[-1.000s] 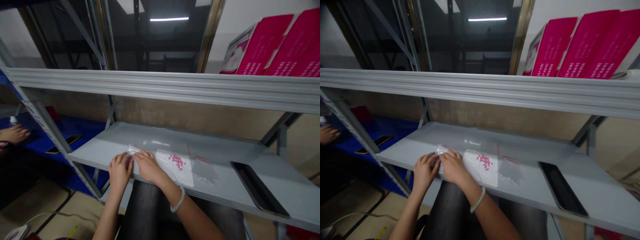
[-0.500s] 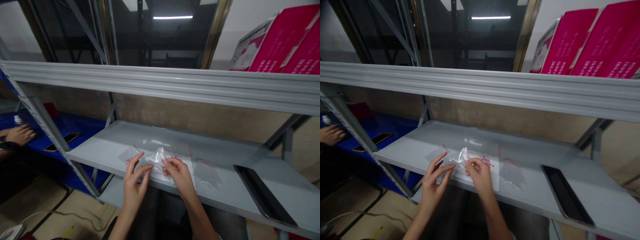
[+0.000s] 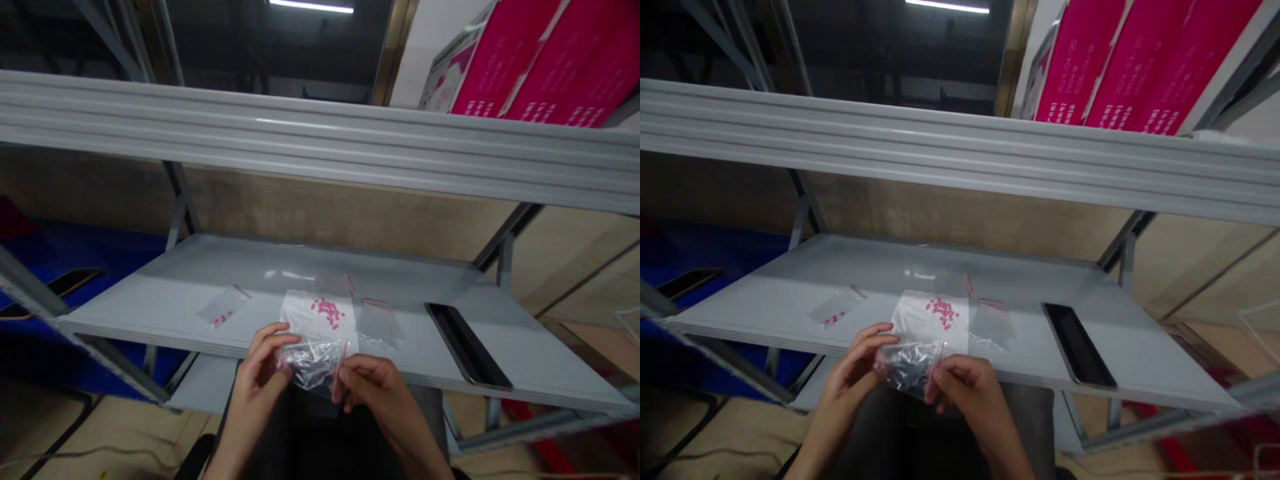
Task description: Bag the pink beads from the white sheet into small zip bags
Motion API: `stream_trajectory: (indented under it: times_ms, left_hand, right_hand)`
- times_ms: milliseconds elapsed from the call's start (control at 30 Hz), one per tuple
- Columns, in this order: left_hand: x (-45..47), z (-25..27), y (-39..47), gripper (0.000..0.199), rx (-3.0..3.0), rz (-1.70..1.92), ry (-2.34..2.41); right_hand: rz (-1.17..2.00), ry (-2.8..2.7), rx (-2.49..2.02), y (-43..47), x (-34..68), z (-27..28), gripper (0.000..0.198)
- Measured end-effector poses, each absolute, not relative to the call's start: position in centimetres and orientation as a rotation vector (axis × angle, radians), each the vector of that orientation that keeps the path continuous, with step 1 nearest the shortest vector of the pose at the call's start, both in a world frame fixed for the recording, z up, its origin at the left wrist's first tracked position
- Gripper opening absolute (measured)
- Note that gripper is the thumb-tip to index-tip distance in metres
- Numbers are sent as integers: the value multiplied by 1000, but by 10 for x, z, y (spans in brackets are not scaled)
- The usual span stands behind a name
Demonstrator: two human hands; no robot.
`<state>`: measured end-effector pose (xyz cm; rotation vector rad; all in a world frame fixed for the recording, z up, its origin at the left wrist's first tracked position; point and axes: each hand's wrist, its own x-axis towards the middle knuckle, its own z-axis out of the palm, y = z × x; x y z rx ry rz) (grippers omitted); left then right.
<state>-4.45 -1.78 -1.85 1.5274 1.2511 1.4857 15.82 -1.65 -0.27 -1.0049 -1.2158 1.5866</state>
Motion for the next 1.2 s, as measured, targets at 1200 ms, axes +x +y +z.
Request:
stream_trajectory:
  times_ms: [1200]
  left_hand:
    - [-14,5,-53,24,2004,924,1322]
  right_hand:
    - [747,-1712,-1390,-58,131,12,22]
